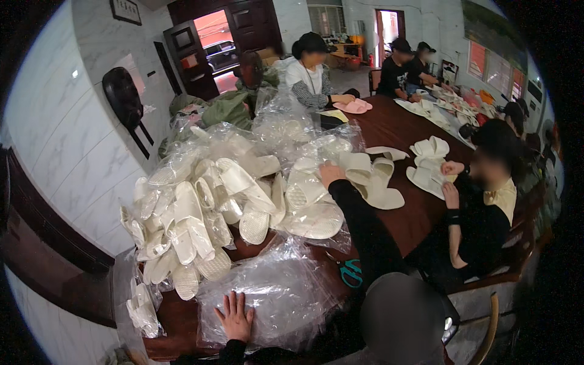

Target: Packing white hotel slippers into a large plastic bag.

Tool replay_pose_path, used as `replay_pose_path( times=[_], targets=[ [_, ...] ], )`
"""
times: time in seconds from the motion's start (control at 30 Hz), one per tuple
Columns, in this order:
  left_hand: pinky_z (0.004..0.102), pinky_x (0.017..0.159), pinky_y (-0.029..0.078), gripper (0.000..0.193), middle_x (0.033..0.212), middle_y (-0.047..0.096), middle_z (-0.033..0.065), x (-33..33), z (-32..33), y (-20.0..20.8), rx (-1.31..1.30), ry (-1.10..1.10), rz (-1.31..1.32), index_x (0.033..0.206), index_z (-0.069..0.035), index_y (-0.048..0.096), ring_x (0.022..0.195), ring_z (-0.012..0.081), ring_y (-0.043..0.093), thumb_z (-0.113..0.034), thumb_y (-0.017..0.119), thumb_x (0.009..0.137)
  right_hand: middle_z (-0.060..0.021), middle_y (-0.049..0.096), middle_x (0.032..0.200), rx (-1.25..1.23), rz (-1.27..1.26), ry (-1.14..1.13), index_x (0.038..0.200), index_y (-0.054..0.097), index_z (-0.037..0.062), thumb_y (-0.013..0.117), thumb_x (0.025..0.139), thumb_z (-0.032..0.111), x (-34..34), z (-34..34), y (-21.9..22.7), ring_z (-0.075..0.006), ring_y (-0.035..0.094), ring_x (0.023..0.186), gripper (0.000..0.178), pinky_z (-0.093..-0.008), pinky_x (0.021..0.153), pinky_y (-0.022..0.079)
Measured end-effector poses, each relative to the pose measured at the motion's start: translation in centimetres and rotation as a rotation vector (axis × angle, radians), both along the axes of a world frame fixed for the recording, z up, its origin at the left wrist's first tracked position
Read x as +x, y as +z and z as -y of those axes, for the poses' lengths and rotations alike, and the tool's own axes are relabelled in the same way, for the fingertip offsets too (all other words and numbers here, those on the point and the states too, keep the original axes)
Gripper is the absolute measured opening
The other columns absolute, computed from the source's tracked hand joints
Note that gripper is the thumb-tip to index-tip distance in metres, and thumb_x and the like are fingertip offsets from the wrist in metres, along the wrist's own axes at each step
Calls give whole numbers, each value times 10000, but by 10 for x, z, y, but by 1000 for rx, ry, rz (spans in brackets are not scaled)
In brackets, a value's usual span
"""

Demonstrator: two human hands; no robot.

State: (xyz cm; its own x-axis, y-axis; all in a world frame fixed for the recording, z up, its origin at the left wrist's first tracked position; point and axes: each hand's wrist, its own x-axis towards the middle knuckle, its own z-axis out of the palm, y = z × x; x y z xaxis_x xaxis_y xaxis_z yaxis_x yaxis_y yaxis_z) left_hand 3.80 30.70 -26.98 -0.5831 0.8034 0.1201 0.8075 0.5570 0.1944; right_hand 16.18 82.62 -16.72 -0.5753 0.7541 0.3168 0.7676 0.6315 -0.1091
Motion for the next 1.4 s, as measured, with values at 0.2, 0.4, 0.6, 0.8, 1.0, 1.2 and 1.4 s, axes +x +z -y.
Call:
replay_pose_path(
  times=[0.2,0.4,0.6,0.8,1.0,1.2,1.4],
  targets=[
    [668,1115,65,598,1536,329,103,1,0,9,-28,4,21,1439,-181,434,1442,328,233,-439,542,910,-167,677,883,-2,-147,-37,856,665,113,535,860,235,-10,-42,58,-380,658,828,178,-503,699,519],
    [668,1113,75,591,1535,333,109,-1,-4,8,10,-12,-5,1436,-171,436,1437,340,246,-440,532,919,-131,659,776,204,-593,186,926,609,101,603,858,196,12,-27,144,-348,640,698,117,-458,621,506],
    [667,1113,75,592,1536,333,108,1,-11,7,55,-32,-10,1431,-164,439,1436,332,252,-428,547,912,-144,615,871,21,-467,341,1026,594,101,644,854,203,27,-9,105,-356,620,718,206,-448,647,503],
    [665,1116,74,587,1538,330,96,0,1,6,54,10,-6,1427,-176,446,1440,320,245,-431,552,909,-147,617,933,183,42,294,1026,588,79,604,861,231,5,99,33,-331,629,877,225,-452,670,521],
    [671,1116,55,595,1540,325,85,-3,2,0,58,13,1,1426,-187,448,1447,315,229,-457,543,905,-133,675,873,221,236,181,1016,630,112,538,866,165,0,62,9,-313,669,838,184,-445,653,530],
    [695,1098,85,603,1531,337,102,-1,2,3,73,-10,-15,1418,-160,458,1442,327,237,-453,548,899,-150,677,797,521,-141,-206,851,637,58,539,906,250,4,-32,140,-347,684,739,222,-494,626,529],
    [677,1111,76,602,1536,328,104,0,1,8,50,-3,12,1428,-164,444,1443,325,237,-444,544,905,-157,687,876,488,-348,-285,952,625,146,579,874,293,40,-52,249,-382,667,831,172,-513,665,521]
  ],
)
